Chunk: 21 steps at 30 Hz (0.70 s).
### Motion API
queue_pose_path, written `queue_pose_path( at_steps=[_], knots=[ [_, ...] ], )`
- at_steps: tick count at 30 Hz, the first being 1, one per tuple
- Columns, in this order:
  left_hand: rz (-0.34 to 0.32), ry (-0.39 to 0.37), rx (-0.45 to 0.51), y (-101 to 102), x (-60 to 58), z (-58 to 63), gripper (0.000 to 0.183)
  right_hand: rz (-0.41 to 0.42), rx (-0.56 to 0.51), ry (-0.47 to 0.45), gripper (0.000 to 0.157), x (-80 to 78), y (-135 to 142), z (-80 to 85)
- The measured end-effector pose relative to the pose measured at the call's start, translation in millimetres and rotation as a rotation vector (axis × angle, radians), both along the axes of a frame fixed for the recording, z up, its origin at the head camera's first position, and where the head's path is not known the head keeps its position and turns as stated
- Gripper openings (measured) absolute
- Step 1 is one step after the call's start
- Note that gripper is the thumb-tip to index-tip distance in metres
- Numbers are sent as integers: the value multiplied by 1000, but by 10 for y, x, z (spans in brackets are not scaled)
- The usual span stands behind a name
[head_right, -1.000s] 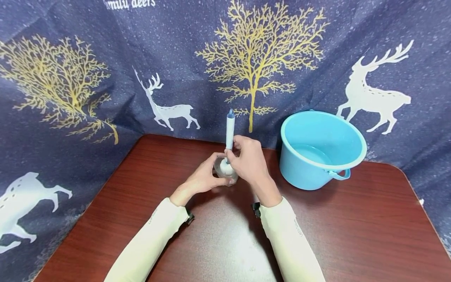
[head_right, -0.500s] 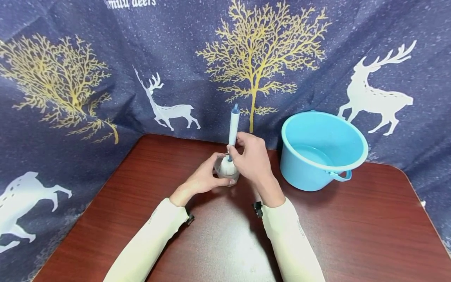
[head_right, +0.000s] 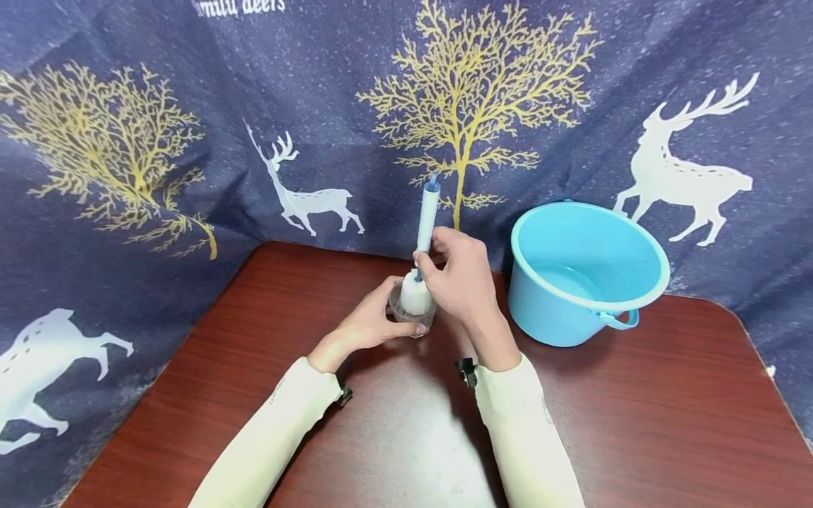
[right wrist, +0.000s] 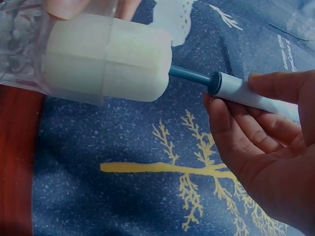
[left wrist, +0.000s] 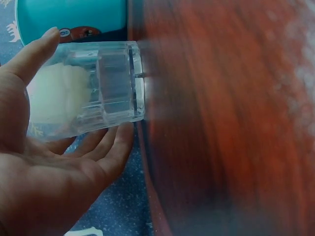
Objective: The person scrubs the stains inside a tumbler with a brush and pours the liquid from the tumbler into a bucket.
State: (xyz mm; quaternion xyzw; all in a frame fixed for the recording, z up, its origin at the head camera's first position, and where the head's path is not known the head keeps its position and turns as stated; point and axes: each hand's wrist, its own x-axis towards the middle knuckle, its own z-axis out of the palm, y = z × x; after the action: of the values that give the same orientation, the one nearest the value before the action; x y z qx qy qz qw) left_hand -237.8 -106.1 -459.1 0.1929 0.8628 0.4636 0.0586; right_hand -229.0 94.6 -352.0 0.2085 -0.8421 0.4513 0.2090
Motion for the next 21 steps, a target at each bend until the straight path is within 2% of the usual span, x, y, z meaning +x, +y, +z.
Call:
queue_pose_path(
  at_steps=[10,21],
  knots=[
    [2,-8,-1,17,8,-12,89,31,-45,-29,11,-12,-2,45],
    [-3,12,-11,-4,4,-26,85,25,-24,-24,10,-31,-25,18]
  ],
)
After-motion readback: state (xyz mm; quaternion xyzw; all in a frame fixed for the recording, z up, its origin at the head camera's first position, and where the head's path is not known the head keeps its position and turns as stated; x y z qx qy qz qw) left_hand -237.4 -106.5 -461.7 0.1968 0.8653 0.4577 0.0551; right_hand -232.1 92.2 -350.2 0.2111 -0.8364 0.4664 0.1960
